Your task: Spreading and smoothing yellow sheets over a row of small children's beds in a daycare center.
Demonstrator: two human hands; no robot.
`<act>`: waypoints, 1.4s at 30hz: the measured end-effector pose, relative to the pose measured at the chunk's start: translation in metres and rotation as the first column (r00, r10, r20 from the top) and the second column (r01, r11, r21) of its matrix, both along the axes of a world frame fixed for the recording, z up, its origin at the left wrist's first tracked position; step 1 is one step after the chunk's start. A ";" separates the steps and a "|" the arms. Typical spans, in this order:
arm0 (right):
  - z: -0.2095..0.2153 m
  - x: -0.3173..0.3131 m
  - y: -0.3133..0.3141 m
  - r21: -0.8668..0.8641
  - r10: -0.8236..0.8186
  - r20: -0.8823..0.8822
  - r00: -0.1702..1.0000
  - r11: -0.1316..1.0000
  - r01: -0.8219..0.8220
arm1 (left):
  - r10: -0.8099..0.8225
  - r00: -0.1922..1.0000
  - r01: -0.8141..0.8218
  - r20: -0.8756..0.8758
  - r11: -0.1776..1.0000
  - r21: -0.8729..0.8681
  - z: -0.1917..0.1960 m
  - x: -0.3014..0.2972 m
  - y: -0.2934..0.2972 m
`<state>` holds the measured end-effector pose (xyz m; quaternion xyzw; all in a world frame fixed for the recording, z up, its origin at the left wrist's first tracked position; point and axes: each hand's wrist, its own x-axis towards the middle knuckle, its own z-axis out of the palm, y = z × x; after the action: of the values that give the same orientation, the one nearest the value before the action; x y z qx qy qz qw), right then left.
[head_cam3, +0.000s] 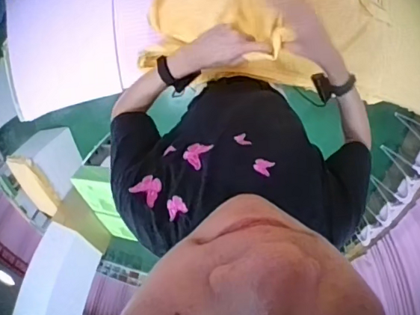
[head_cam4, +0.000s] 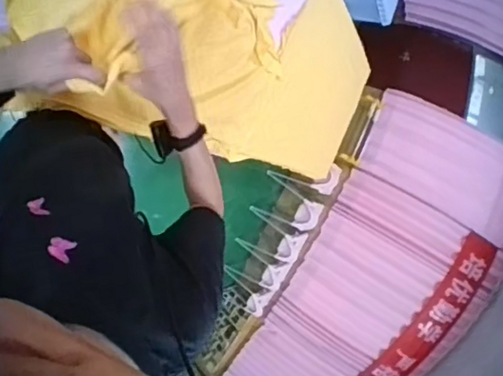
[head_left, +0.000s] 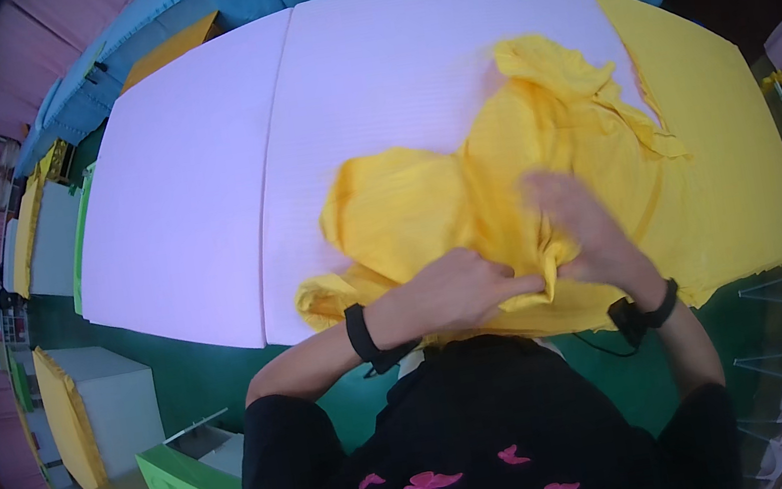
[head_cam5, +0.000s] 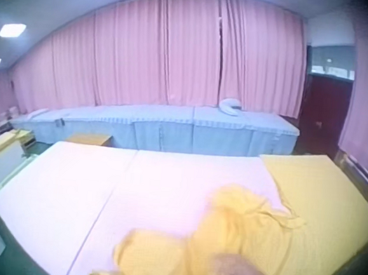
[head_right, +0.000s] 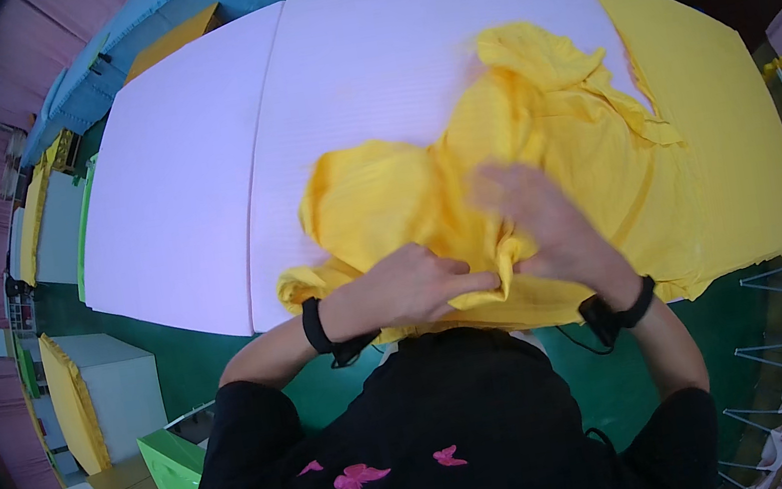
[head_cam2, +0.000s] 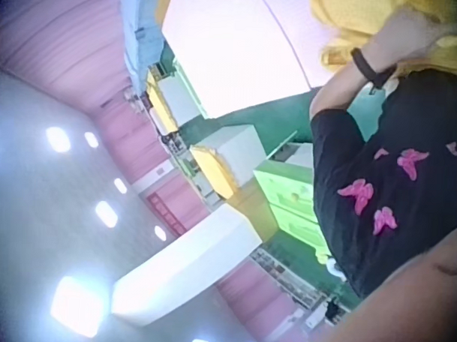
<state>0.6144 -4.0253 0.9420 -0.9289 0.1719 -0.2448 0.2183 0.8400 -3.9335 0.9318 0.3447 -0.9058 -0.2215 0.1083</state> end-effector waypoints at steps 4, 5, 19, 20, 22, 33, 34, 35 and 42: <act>-0.100 -0.003 -0.002 0.155 0.159 -0.483 0.861 0.983 -0.095 | 0.341 0.927 -0.354 0.153 0.933 0.069 -0.021 0.031 0.021; -0.129 -0.020 -0.011 0.181 0.057 -0.477 0.877 0.983 0.034 | 0.407 0.889 -0.422 0.209 0.906 0.030 -0.033 0.049 0.025; -0.135 -0.106 -0.165 -0.115 -0.765 0.427 0.482 0.483 0.868 | 0.835 0.353 -0.805 -0.423 0.041 -0.591 0.064 0.185 0.072; -0.124 -0.114 -0.172 0.027 -0.770 0.483 0.417 0.489 0.872 | 0.875 0.290 -0.816 -0.387 0.015 -0.578 0.062 0.205 0.072; -0.110 -0.134 -0.187 0.162 -0.719 0.603 0.346 0.535 0.829 | 0.889 0.248 -0.800 -0.386 -0.037 -0.599 0.061 0.236 0.072; -0.042 -0.271 -0.092 0.782 -0.912 0.314 0.263 0.405 0.474 | 0.768 0.152 -0.878 -0.622 -0.183 -0.442 0.040 0.337 0.102; -0.060 -0.258 -0.079 0.751 -0.900 0.162 0.406 0.379 0.540 | 0.806 0.214 -0.921 -0.552 -0.022 -0.389 0.040 0.327 0.101; -0.090 -0.250 -0.071 0.731 -0.853 0.015 0.522 0.365 0.576 | 0.826 0.285 -0.940 -0.487 0.142 -0.310 0.037 0.316 0.095; -0.247 -0.076 -0.030 0.875 -0.537 -0.472 0.699 -0.186 0.448 | 0.945 0.326 -0.942 0.005 0.324 0.089 0.003 0.297 0.068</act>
<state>0.5383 -4.0555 0.6950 -0.3718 0.6241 -0.1570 0.6691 1.1374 -3.8654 0.9352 0.8045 -0.5259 -0.1598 0.2253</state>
